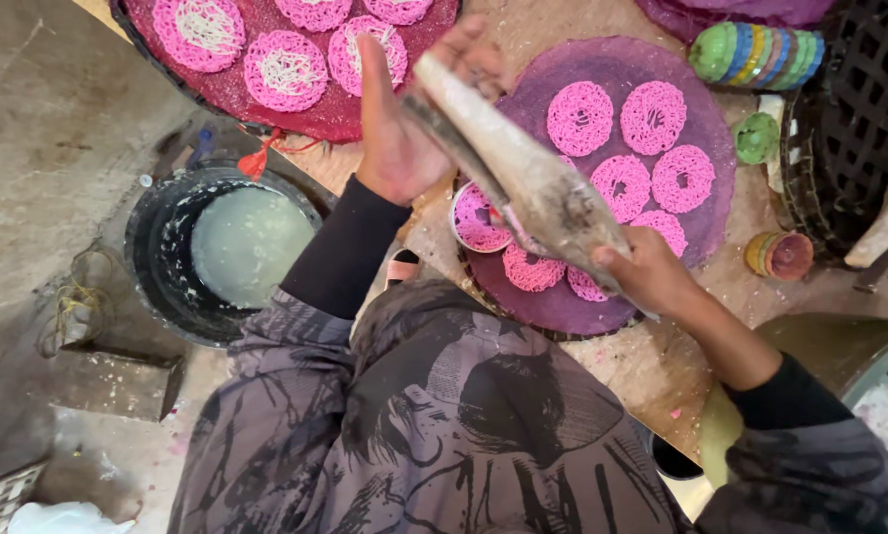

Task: The person prepares and shapes pink dough using several wooden tools and a large bowl. They scoop dough into a handheld wooden mold, press it to form patterns, and place the finished pieces onto wooden trays.

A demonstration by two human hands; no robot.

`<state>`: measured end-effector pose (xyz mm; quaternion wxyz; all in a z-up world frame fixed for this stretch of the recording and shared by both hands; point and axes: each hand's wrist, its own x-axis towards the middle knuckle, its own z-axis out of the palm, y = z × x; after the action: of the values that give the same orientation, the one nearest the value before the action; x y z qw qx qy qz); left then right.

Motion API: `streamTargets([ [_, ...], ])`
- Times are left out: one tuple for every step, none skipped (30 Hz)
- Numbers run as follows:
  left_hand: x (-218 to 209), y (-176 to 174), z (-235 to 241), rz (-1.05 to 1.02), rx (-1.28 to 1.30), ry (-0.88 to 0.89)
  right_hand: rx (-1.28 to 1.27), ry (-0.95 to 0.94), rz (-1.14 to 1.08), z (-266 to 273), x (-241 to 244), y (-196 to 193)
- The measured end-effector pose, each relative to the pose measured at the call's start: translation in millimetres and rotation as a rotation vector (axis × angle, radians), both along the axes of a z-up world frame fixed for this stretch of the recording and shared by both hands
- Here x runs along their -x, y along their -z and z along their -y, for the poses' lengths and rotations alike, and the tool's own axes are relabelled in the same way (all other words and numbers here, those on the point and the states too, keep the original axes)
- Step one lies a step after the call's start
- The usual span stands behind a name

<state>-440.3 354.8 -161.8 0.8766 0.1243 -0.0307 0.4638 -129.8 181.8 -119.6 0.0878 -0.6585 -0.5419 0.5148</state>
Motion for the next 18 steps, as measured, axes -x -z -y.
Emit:
streamTargets([
  [1.4,-5.1,3.6,-0.214,-0.358,-0.02,-0.018,0.004,-0.014,2.0,-1.3,-2.6],
  [1.0,-9.9,9.1,-0.427,-0.718,-0.039,-0.038,0.014,-0.11,3.7,-2.4,-5.2],
  [-2.3,-14.5,11.6,-0.631,-1.085,-0.054,-0.065,0.031,-0.202,4.3,-3.7,-7.8],
  [-8.0,-18.0,16.6,-0.769,-1.163,-0.13,-0.093,0.048,-0.295,3.6,-4.0,-9.7],
  [-14.4,-19.4,27.7,-0.91,-1.23,-0.209,-0.087,0.047,-0.322,3.8,-2.6,-10.7],
  [-19.4,-19.8,37.9,-1.051,-1.293,-0.292,-0.082,0.045,-0.35,-0.1,1.1,-9.2],
  [-22.6,-19.8,43.3,-1.058,-1.186,-0.321,-0.08,0.037,-0.376,-6.9,5.0,-8.5],
  [-24.5,-19.2,47.5,-1.063,-1.079,-0.348,-0.237,-0.055,-0.269,-12.2,9.8,-8.7],
  [-27.3,-18.1,48.9,-1.06,-0.976,-0.373,-0.396,-0.143,-0.155,-19.4,16.5,-7.6],
  [-27.9,-16.2,49.3,-1.114,-0.984,-0.462,-0.553,-0.23,-0.038,-24.9,26.0,-4.9],
  [-22.9,-12.6,52.3,-1.176,-0.983,-0.549,-0.7,-0.32,0.075,-27.3,39.6,0.4],
  [-16.7,-8.6,54.3,-1.238,-0.981,-0.636,-0.845,-0.41,0.189,-28.6,53.2,5.5],
  [-9.9,-4.6,54.4,-1.269,-0.932,-0.674,-0.814,-0.409,0.213,-29.6,68.8,11.7],
  [-2.6,-0.9,53.9,-1.299,-0.883,-0.712,-0.783,-0.409,0.236,-30.6,85.8,18.6],
  [3.8,2.3,52.2,-1.325,-0.833,-0.749,-0.751,-0.407,0.262,-31.5,97.9,23.3],
  [10.0,5.2,50.4,-1.349,-0.842,-0.746,-0.678,-0.39,0.333,-32.1,106.9,27.0],
  [15.6,7.9,49.8,-1.374,-0.849,-0.742,-0.602,-0.374,0.403,-31.2,114.6,30.7],
  [20.1,9.9,49.7,-1.399,-0.855,-0.739,-0.525,-0.357,0.472,-30.1,119.0,33.2],
])
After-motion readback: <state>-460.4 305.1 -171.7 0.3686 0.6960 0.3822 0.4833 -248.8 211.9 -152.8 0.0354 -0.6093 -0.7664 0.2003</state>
